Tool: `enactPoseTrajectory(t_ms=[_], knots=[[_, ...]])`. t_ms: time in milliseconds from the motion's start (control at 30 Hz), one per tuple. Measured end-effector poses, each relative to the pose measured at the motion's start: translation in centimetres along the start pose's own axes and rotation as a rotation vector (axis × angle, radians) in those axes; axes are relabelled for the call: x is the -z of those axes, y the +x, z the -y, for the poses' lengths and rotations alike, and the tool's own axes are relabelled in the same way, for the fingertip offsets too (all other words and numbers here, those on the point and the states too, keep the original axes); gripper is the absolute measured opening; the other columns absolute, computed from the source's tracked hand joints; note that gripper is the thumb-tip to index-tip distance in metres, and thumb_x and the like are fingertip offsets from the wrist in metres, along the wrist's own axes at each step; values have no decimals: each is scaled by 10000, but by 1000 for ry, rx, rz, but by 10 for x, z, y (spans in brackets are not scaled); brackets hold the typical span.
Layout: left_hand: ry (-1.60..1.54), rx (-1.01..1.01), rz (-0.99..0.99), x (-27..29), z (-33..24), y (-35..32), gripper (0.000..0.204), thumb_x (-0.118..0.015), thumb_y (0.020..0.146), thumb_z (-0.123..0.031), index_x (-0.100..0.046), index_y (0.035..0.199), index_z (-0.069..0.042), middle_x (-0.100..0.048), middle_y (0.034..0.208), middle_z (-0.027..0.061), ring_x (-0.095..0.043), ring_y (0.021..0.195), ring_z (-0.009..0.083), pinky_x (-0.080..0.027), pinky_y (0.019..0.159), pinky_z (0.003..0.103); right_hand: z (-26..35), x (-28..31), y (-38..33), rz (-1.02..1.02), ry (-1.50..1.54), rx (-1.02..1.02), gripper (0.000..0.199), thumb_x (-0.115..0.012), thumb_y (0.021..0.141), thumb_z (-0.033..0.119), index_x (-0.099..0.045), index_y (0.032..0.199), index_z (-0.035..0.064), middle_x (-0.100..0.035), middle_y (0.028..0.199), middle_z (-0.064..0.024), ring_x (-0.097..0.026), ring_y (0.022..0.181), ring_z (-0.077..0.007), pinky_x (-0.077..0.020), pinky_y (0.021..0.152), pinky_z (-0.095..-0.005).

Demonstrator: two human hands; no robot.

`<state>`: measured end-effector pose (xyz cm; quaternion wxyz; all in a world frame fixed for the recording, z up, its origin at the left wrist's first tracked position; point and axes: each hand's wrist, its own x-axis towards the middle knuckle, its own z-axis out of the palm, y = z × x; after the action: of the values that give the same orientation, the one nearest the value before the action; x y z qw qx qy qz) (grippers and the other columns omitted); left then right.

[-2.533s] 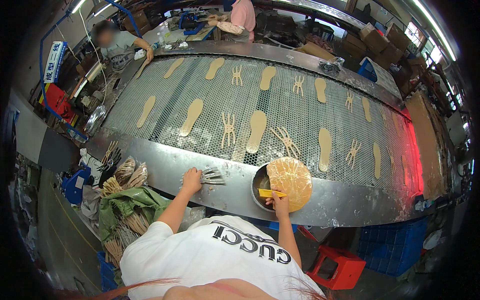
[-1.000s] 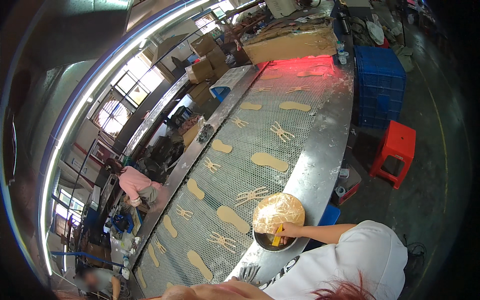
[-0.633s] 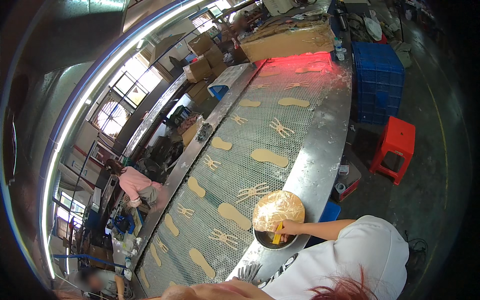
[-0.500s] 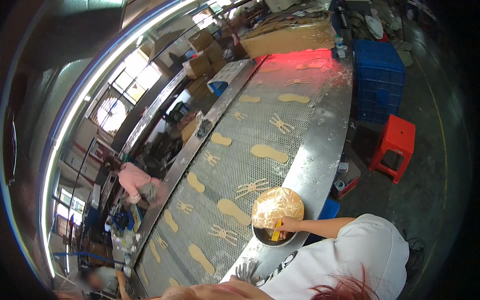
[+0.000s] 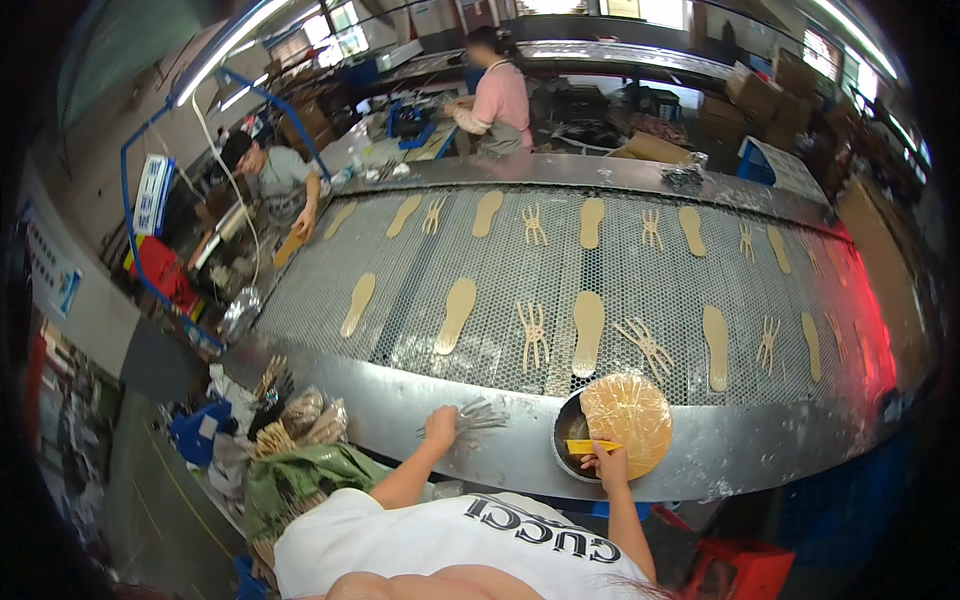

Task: The person applies adhesive to shoe straps using a scraper and places the straps onto a conveyor belt next to shoe insoles.

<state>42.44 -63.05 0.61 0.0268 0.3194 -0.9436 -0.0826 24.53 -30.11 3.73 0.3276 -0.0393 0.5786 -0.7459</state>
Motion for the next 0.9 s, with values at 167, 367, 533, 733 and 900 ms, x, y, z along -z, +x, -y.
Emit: enactPoseTrajectory(t_ms=[167, 367, 533, 733, 900], knots=[[-180, 92, 0, 0, -4, -16, 111, -508, 726, -44, -557, 823, -67, -547, 812, 159, -549, 785, 346, -449, 676, 445, 4, -2, 0, 49, -39, -15, 148, -480, 875, 78, -496, 1002, 5, -562, 681, -107, -567, 512, -143, -499, 456, -245], [-158, -42, 44, 12, -6, -19, 136, -475, 767, -63, -532, 888, -40, -573, 802, 197, -578, 769, 360, -462, 658, 454, 0, 4, -1, 57, -5, 24, 149, -484, 871, 69, -482, 1006, 6, -559, 707, -119, -573, 524, -165, -502, 452, -260], [-236, 76, 252, 31, -6, -5, 150, -471, 767, -49, -449, 906, 2, -590, 794, 258, -586, 778, 406, -441, 682, 492, -1, 5, -3, -5, -6, -30, 158, -486, 870, 69, -477, 1018, 13, -559, 703, -118, -573, 514, -171, -510, 449, -273], [-202, 115, 181, 26, -8, -16, 288, -558, 751, -182, -425, 940, -9, -561, 951, 217, -551, 886, 374, -427, 745, 469, 3, 0, -4, 1, 33, -4, 161, -502, 869, 74, -484, 1012, 1, -557, 738, -117, -576, 522, -167, -510, 451, -261], [-224, 25, 81, 47, -24, -20, 408, -549, 769, -364, -494, 943, 1, -566, 915, 192, -547, 883, 360, -410, 777, 457, 4, -4, -4, -11, -10, -8, 155, -496, 869, 66, -499, 1013, 7, -558, 757, -105, -579, 537, -160, -512, 461, -262]])
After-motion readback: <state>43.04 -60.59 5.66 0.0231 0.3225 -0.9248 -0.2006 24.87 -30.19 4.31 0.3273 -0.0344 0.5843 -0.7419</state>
